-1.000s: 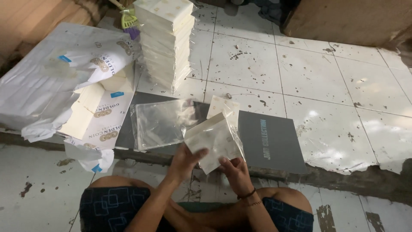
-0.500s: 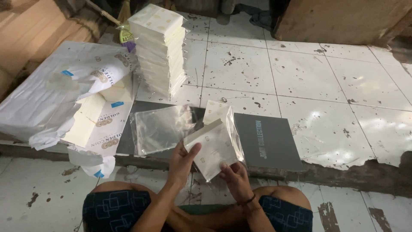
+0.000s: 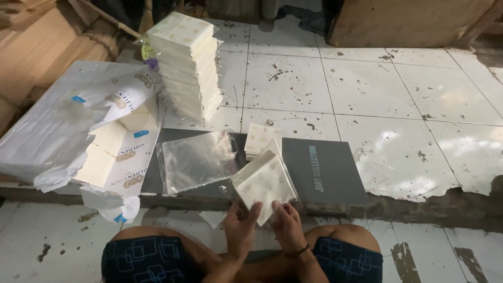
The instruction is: The person places stacks of paper cards into plastic sleeves, folds the adhesive flap to seal them, and places the sealed packs aside.
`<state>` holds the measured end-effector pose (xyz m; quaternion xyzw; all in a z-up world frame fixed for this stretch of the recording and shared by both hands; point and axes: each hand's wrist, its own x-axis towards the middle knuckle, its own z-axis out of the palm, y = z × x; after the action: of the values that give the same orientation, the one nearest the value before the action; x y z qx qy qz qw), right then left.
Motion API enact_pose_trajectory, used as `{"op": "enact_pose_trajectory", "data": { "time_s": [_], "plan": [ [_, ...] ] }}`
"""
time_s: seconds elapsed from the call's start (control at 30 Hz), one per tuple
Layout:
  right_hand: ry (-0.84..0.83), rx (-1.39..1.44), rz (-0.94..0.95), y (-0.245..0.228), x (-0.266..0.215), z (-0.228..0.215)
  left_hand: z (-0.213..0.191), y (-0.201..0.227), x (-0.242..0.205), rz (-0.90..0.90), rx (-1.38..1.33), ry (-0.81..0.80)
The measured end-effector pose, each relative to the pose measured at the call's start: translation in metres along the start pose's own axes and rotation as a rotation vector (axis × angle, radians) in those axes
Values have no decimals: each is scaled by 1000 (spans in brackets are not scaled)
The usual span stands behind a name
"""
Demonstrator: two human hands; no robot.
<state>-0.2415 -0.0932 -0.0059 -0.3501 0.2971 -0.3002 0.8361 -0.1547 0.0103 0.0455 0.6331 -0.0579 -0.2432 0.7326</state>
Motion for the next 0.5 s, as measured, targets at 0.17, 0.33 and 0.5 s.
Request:
{"op": "enact_pose_trajectory", "data": {
  "time_s": [0.17,0.33,0.5],
  "plan": [
    [-64,-96,-73,-22,-7,-11,-19,36,10,-52,-180,-200],
    [-165,-496,38,-65,-21,-8,-43,86,47,-118,210,-381],
    [-318,-571,-66,-73,-24,8,-27,113,31,-204,614,-487]
  ]
}}
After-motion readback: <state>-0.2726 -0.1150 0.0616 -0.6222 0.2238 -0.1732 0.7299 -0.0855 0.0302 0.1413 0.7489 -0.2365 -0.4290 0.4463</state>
